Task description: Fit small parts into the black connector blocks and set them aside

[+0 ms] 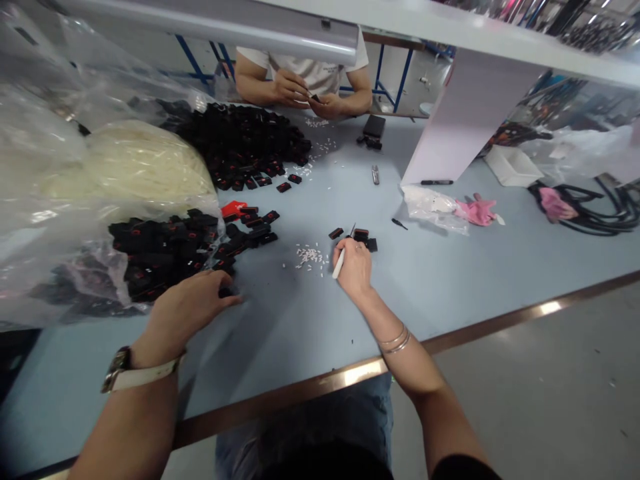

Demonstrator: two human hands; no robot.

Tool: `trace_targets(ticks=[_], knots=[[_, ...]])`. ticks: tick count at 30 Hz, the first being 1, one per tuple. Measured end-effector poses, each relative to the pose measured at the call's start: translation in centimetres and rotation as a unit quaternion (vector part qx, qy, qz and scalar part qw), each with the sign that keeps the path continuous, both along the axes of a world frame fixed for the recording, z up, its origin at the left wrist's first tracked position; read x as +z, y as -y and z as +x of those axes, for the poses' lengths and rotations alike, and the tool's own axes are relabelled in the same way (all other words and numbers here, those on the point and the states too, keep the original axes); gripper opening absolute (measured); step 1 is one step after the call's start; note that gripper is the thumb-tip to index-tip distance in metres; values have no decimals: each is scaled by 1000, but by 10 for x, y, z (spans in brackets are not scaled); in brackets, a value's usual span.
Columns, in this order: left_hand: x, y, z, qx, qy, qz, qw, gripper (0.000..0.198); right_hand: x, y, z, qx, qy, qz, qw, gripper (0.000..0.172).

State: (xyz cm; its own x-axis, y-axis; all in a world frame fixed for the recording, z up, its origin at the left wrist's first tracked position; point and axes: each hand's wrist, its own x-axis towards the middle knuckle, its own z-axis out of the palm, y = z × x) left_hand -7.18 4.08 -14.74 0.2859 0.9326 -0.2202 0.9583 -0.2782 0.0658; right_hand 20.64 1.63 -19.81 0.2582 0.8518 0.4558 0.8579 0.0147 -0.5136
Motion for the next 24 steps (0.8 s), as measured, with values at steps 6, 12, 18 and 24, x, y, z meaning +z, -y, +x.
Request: trace_targets(ticks=[6, 12, 18, 24], knots=[[-17, -3, 14, -56, 117, -11, 991, 24, -2, 3, -9, 51, -34, 45, 997, 7], [-29, 3, 41, -103, 263, -18, 959, 24, -4, 6, -16, 95, -57, 73, 991, 7], [-34, 1, 33, -100, 234, -8, 967, 18, -3, 9, -19, 105, -77, 65, 989, 6], [-45, 4, 37, -160, 262, -7, 952, 15, 0, 13, -27, 117, -106, 34, 987, 6]])
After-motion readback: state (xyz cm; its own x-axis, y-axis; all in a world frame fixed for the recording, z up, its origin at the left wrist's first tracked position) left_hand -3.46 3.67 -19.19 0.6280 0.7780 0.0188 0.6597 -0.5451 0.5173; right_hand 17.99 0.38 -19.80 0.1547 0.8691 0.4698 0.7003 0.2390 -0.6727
